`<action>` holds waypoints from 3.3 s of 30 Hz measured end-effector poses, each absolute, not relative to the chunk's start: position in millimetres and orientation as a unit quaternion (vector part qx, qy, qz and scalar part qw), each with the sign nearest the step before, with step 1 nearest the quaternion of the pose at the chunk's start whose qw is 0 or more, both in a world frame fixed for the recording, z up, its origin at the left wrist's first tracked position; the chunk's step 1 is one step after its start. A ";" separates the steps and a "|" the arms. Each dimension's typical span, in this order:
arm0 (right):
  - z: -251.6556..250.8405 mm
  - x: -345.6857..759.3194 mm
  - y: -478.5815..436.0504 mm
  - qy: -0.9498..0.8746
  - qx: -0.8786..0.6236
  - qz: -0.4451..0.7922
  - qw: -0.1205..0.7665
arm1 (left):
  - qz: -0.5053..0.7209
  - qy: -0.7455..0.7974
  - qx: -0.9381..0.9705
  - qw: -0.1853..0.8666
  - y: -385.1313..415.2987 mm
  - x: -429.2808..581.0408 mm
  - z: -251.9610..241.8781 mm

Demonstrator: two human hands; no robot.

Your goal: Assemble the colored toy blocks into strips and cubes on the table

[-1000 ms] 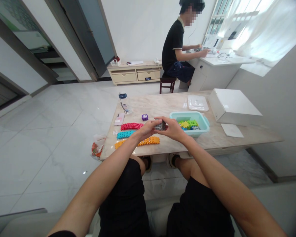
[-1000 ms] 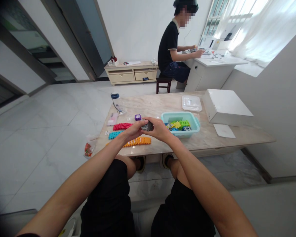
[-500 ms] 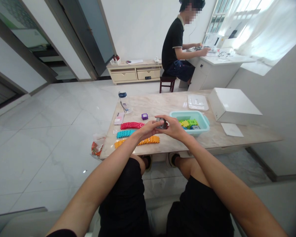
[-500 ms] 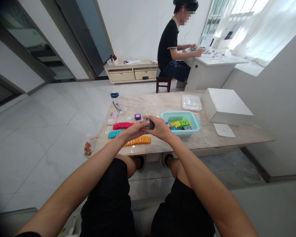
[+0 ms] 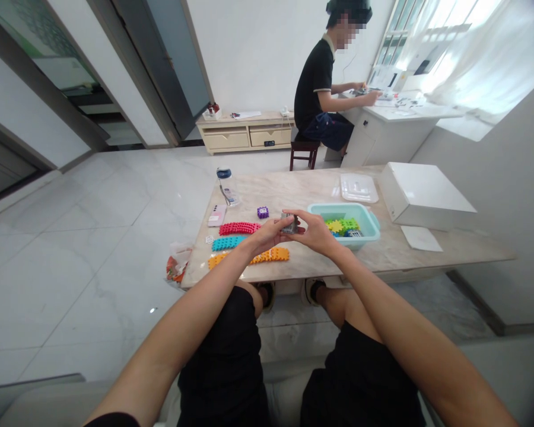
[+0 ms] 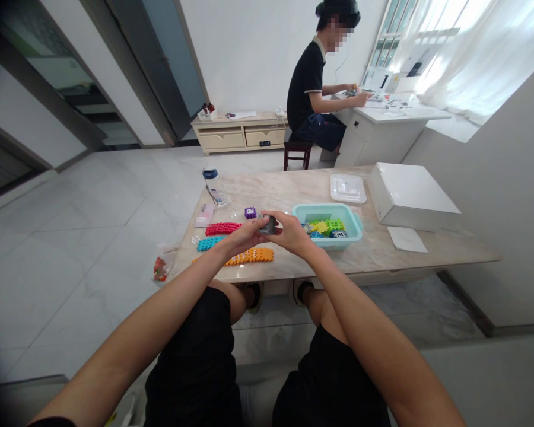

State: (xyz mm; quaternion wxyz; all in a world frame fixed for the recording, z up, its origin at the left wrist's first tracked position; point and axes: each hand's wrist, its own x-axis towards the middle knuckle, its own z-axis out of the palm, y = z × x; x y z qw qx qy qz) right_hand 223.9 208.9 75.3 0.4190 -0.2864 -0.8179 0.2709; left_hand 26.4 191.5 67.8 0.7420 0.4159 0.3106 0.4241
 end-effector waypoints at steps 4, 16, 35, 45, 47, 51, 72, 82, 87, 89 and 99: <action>72.9 220.8 208.8 -0.816 -0.292 0.277 0.414 | 0.421 0.306 0.428 0.739 190.6 27.4 70.5; 76.3 222.8 208.4 -0.807 -0.308 0.292 0.411 | 0.410 0.300 0.428 0.747 189.3 23.0 75.9; 69.5 224.4 211.5 -0.830 -0.285 0.267 0.399 | 0.402 0.329 0.444 0.730 186.7 20.7 77.8; 68.9 222.6 214.0 -0.836 -0.283 0.250 0.398 | 0.367 0.320 0.461 0.742 191.7 9.3 65.4; 68.2 222.1 214.5 -0.838 -0.280 0.248 0.398 | 0.381 0.316 0.450 0.743 192.1 9.5 64.3; 66.0 221.9 214.1 -0.833 -0.287 0.243 0.405 | 0.403 0.313 0.426 0.747 192.6 10.8 65.0; 68.0 217.4 211.2 -0.822 -0.306 0.227 0.423 | 0.412 0.343 0.425 0.729 187.8 12.5 78.4; 70.9 222.4 211.1 -0.815 -0.310 0.241 0.426 | 0.416 0.373 0.391 0.732 190.6 4.9 73.5; 68.7 223.6 212.7 -0.821 -0.305 0.236 0.420 | 0.407 0.350 0.409 0.738 188.0 8.3 76.0; 67.1 223.7 213.9 -0.827 -0.305 0.236 0.410 | 0.401 0.348 0.415 0.739 188.0 9.4 76.1; 65.6 224.0 213.6 -0.835 -0.291 0.229 0.407 | 0.420 0.377 0.430 0.704 190.2 10.4 73.4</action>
